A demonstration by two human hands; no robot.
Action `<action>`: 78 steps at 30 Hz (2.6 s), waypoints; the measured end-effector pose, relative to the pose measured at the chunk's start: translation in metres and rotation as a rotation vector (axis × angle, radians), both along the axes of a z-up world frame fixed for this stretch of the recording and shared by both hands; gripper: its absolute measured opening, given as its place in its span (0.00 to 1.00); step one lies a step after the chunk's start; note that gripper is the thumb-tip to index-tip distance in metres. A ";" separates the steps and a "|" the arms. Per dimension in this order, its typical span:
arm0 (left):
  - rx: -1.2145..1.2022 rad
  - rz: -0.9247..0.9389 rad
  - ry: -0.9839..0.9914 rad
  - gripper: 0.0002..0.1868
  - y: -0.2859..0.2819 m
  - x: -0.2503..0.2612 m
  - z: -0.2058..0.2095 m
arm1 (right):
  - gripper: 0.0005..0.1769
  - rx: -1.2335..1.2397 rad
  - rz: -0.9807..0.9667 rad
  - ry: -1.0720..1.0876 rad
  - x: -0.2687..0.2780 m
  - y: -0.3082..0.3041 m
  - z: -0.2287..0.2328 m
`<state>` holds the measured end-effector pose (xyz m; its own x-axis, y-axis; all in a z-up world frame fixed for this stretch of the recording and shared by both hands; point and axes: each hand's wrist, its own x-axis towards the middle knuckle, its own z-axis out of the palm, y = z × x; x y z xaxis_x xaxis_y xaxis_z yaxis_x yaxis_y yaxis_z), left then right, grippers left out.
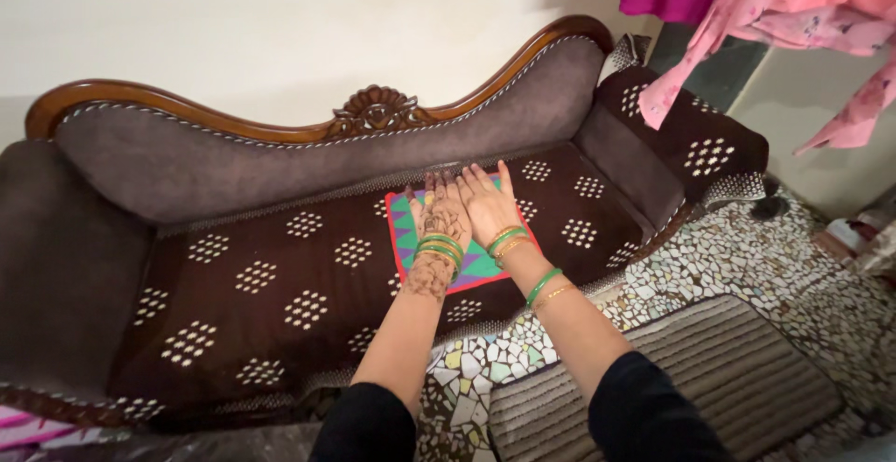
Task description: The person folds several colored mats and pillowcases on a bed and a couch, using their hands to smooth the fabric and arrange the items.
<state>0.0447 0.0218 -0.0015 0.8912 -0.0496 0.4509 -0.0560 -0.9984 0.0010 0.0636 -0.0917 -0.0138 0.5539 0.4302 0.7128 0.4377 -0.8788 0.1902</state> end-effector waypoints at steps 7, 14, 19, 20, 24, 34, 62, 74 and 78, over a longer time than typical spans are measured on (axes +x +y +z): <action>0.000 0.024 0.064 0.33 0.019 0.042 -0.004 | 0.29 -0.027 0.003 0.029 0.052 0.019 -0.011; -0.016 0.022 0.139 0.32 0.007 0.103 -0.018 | 0.29 0.019 0.044 0.077 0.113 0.009 -0.026; -0.037 0.085 0.120 0.33 0.001 0.162 -0.031 | 0.32 -0.007 0.080 0.089 0.182 0.004 -0.045; -0.040 0.099 0.125 0.33 0.000 0.174 -0.035 | 0.32 -0.012 0.078 0.107 0.196 0.005 -0.052; -0.071 0.153 0.082 0.34 -0.001 0.217 -0.049 | 0.32 -0.012 0.127 0.099 0.246 0.006 -0.063; -0.059 0.264 -0.011 0.33 0.038 0.274 -0.060 | 0.32 0.090 0.321 0.142 0.292 0.044 -0.047; -0.193 0.298 0.504 0.37 0.137 0.414 -0.237 | 0.50 -0.310 0.077 1.074 0.409 0.115 -0.298; -0.156 0.403 0.679 0.37 0.129 0.409 -0.312 | 0.83 -0.775 -0.015 1.551 0.356 0.103 -0.313; -0.136 0.395 0.734 0.37 0.117 0.408 -0.329 | 0.73 -0.700 -0.053 1.539 0.351 0.101 -0.388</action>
